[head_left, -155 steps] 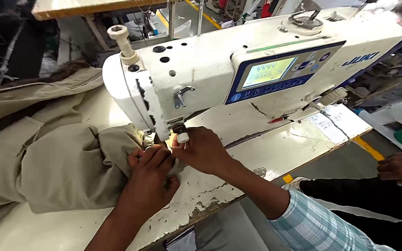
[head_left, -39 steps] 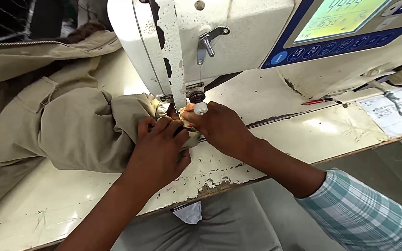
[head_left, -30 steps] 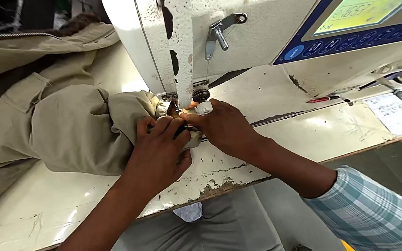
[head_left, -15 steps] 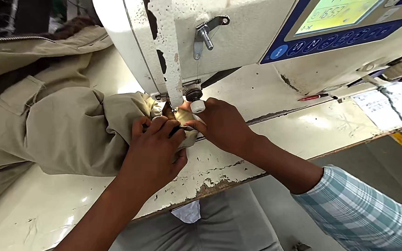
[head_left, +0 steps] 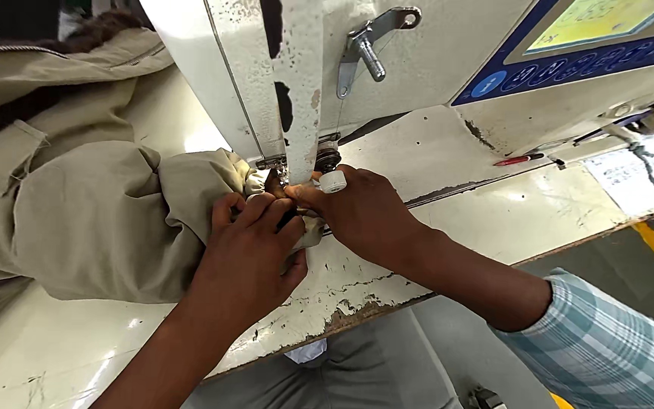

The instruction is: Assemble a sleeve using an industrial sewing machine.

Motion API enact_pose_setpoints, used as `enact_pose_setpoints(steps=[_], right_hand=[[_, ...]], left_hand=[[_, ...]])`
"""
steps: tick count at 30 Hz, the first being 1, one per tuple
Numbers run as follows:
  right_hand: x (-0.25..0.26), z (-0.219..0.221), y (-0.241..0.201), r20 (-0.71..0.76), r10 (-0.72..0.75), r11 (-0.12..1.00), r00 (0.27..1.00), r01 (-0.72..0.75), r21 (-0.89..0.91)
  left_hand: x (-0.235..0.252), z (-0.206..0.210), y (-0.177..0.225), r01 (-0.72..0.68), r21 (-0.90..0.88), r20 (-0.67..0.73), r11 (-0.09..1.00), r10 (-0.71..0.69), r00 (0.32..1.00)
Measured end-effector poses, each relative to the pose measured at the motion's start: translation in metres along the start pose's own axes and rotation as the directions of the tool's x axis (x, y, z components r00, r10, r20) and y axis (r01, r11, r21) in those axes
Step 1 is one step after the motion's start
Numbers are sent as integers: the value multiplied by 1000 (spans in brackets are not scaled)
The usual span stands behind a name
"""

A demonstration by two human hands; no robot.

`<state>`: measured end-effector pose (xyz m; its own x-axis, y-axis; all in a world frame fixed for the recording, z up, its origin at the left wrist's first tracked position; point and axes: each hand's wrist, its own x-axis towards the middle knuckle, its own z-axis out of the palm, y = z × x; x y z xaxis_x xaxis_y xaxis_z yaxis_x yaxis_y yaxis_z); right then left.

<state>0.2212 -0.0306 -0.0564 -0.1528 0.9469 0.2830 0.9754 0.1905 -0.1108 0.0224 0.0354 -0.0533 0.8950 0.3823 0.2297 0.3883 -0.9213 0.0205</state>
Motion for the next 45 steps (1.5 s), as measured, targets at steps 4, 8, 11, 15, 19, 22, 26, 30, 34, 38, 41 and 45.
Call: enact_pose_setpoints(steps=[4, 8, 11, 15, 19, 22, 26, 30, 34, 38, 41, 45], right_hand=[[-1, 4, 5, -3, -39, 999, 999, 39, -8], [-2, 11, 9, -40, -20, 999, 999, 22, 46], [0, 13, 7, -115, 4, 998, 993, 3, 62], [4, 13, 9, -149, 7, 995, 989, 7, 95], [6, 9, 10, -120, 5, 996, 993, 6, 89], [8, 5, 9, -107, 25, 995, 994, -15, 94], [13, -2, 9, -68, 60, 990, 996, -50, 130], [18, -6, 9, -18, 84, 987, 996, -81, 140], [19, -8, 9, 44, 98, 979, 994, -104, 178], [5, -5, 17, 37, 18, 962, 999, -28, 273], [-16, -14, 0, -139, -103, 905, 985, 150, 397], [-27, 2, -8, -291, -121, 916, 949, 220, 336]], left_hand=[[2, 1, -4, -8, 6, -8, 1000, 8, 1000], [6, 0, -7, -7, 10, -6, 1000, 7, 1000], [8, 1, -10, -6, 12, -10, 1000, 6, 1000], [10, -1, -11, 7, 4, 5, 1000, -7, 1000], [11, -1, -11, 12, 16, -9, 1000, -12, 1000], [12, 2, -12, 3, 19, -38, 1000, -3, 999], [12, 10, -18, -16, 17, -90, 1000, 18, 996], [13, 17, -21, -1, 23, -125, 1000, 4, 992], [9, 8, -20, -23, 64, -66, 998, 27, 997], [1, -16, -21, -6, 146, -165, 989, 30, 986], [-2, -26, 13, -84, 215, -310, 973, 149, 939], [-6, -26, 28, -164, 79, -314, 983, 181, 932]])
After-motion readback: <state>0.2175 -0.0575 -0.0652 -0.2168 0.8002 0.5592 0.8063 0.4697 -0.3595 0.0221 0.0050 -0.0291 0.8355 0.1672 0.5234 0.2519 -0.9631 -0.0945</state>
